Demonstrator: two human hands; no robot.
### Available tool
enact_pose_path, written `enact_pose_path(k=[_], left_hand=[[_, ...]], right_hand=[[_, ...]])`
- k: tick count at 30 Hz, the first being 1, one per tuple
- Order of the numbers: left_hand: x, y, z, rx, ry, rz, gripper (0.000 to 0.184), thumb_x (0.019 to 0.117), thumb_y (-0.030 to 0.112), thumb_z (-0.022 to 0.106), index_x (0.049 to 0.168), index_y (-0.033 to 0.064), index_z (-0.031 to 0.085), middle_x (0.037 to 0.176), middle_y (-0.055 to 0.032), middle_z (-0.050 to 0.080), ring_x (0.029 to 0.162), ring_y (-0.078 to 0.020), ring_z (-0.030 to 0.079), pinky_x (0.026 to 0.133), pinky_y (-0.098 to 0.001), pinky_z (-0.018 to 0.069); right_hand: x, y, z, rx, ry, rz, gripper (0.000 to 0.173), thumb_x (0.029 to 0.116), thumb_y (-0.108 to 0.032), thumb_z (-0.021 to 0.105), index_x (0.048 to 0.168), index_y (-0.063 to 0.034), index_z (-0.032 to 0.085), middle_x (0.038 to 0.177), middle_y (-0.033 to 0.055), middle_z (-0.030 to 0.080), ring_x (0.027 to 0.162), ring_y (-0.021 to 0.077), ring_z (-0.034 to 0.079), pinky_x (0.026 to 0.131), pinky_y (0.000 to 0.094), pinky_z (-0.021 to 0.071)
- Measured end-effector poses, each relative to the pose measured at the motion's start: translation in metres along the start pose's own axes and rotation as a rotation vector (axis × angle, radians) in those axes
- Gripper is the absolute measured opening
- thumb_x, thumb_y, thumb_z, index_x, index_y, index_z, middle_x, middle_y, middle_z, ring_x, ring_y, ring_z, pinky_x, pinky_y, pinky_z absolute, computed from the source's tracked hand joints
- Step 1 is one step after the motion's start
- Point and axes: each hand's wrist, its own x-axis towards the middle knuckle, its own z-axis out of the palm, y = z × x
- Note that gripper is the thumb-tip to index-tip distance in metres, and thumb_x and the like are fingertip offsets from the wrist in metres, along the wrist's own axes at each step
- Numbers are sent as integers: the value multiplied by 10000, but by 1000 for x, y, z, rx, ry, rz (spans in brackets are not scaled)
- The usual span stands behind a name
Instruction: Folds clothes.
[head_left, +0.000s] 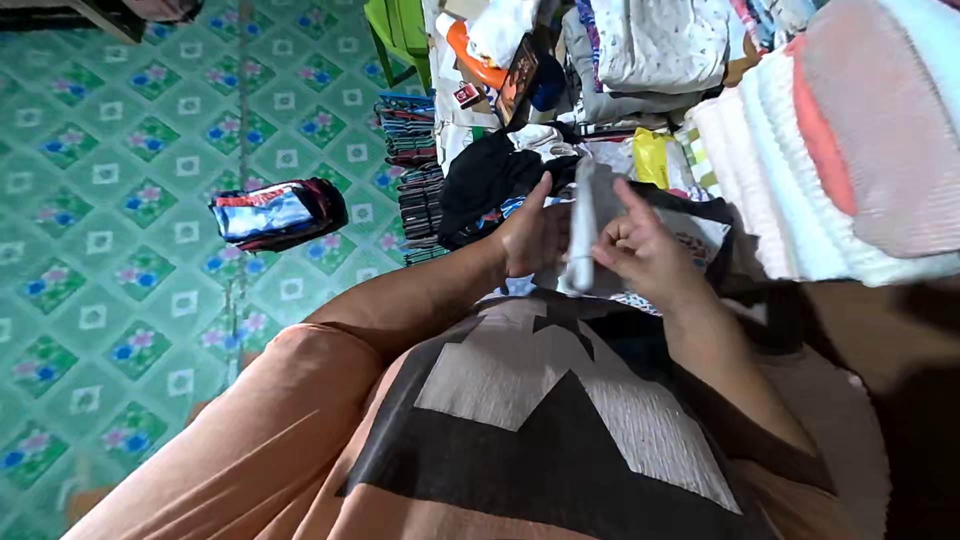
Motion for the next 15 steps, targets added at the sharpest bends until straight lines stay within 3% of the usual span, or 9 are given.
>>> enact_pose_path(k=[2, 5, 8, 12, 14, 15], left_hand=[[-3, 2, -7, -71, 84, -103, 821, 995, 755, 136, 1399, 150, 515, 1150, -75, 698, 1030, -200, 689, 870, -450, 590], [0, -1, -11, -63, 95, -137, 603, 1070, 594, 285, 1310, 123, 576, 1076, -71, 707, 975, -187, 700, 841, -418, 602], [2, 2, -6, -78, 107, -154, 542, 1087, 540, 314, 1260, 105, 588, 1028, -78, 698, 924, -184, 700, 800, -400, 603], [-26, 15, 17, -174, 42, -151, 527, 1078, 548, 341, 1256, 117, 586, 1014, -74, 703, 883, -169, 708, 755, -374, 614], [-41, 11, 24, -130, 116, -157, 479, 1073, 530, 377, 1254, 139, 586, 994, -43, 691, 827, -127, 689, 712, -322, 593], [-41, 7, 20, -94, 154, -165, 463, 1079, 501, 388, 1291, 133, 571, 1030, -47, 684, 860, -131, 681, 751, -335, 586]], right_hand=[[3, 17, -7, -248, -27, 42, 824, 945, -285, 696, 1606, -38, 271, 1114, 157, 668, 963, 212, 677, 841, 410, 594], [-12, 33, -33, -539, 140, -39, 597, 982, -289, 660, 1492, -28, 493, 1246, 243, 643, 1113, 335, 650, 930, 509, 560], [-23, 47, -48, -806, 259, -74, 541, 998, -358, 602, 1429, -34, 569, 1377, 265, 584, 1316, 447, 525, 1104, 633, 393], [-27, 60, -52, -819, 403, -59, 524, 1043, -322, 524, 1440, 19, 524, 1456, 281, 516, 1389, 455, 453, 1161, 611, 344], [-24, 68, -55, -784, 419, 13, 512, 1061, -306, 490, 1455, 19, 512, 1453, 296, 519, 1403, 457, 445, 1175, 610, 322], [-21, 73, -56, -773, 402, 64, 510, 1066, -310, 479, 1455, 18, 512, 1448, 301, 523, 1403, 467, 442, 1177, 623, 310]])
